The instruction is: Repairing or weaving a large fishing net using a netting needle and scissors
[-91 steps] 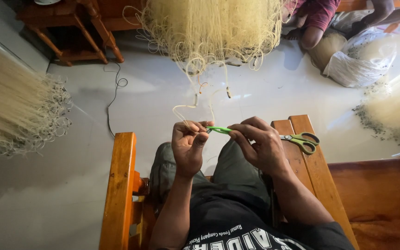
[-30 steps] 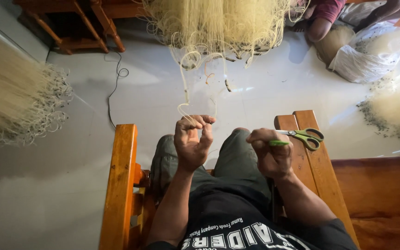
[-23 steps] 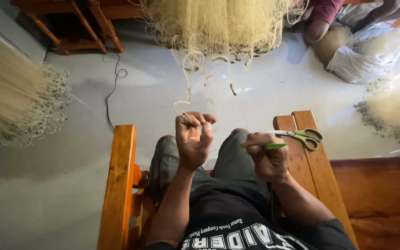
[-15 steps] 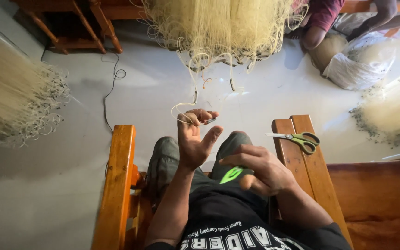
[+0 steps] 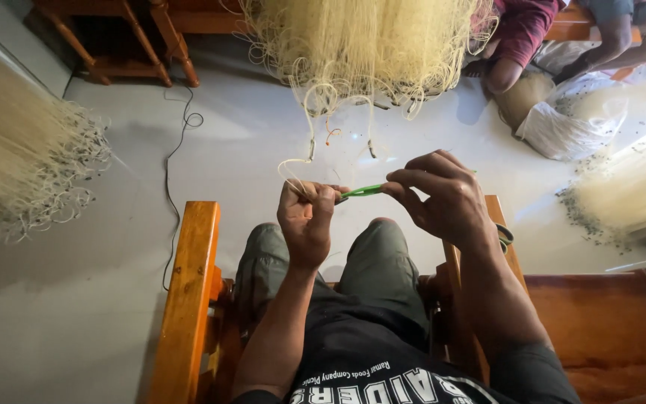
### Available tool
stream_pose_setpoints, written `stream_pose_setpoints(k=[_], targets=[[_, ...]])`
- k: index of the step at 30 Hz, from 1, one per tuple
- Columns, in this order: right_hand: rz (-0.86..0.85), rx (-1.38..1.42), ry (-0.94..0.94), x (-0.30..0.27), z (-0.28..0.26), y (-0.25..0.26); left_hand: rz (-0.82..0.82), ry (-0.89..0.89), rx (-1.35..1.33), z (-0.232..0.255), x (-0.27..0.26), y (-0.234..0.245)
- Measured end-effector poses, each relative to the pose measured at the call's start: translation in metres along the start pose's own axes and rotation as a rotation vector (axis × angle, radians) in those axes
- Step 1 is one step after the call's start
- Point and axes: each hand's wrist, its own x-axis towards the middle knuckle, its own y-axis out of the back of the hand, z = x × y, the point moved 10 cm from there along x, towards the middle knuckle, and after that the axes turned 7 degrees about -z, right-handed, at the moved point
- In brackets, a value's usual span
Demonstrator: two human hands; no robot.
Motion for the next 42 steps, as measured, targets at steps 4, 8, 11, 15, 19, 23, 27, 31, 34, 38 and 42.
stream_pose_setpoints(k=[4,8,11,15,19,23,27,31,34,38,42], targets=[[-0.004,0.013,-0.04,0.005,0.003,-0.003,0.01,0.004,0.025,-0.003,-0.002,0.005],[-0.009,0.069,-0.079,0.009,0.007,-0.005,0.003,0.018,0.031,-0.002,0.0,0.006],[-0.022,0.167,-0.103,0.013,0.013,-0.012,0.004,0.031,0.025,-0.007,0.001,0.008],[-0.023,0.172,-0.119,0.012,0.019,-0.016,-0.008,0.047,-0.007,-0.002,0.005,0.003],[0.003,0.333,-0.122,0.007,0.034,-0.031,-0.03,0.157,-0.224,-0.02,0.004,-0.001],[0.157,0.493,0.031,-0.002,0.039,-0.036,-0.104,0.221,-0.425,-0.022,0.006,-0.016],[0.241,0.428,0.23,0.01,-0.004,-0.02,-0.134,0.2,-0.363,-0.022,0.004,-0.018],[0.202,0.482,0.228,0.021,-0.018,-0.021,-0.234,0.166,-0.182,-0.037,0.004,-0.013],[0.235,0.305,0.221,0.011,-0.025,-0.017,-0.26,0.128,-0.018,-0.025,0.01,-0.015],[0.334,0.51,0.257,-0.01,-0.034,0.013,-0.251,0.0,0.215,0.011,0.017,-0.031],[0.414,1.047,0.229,-0.025,-0.023,0.057,-0.211,0.004,0.116,0.0,0.015,-0.022]])
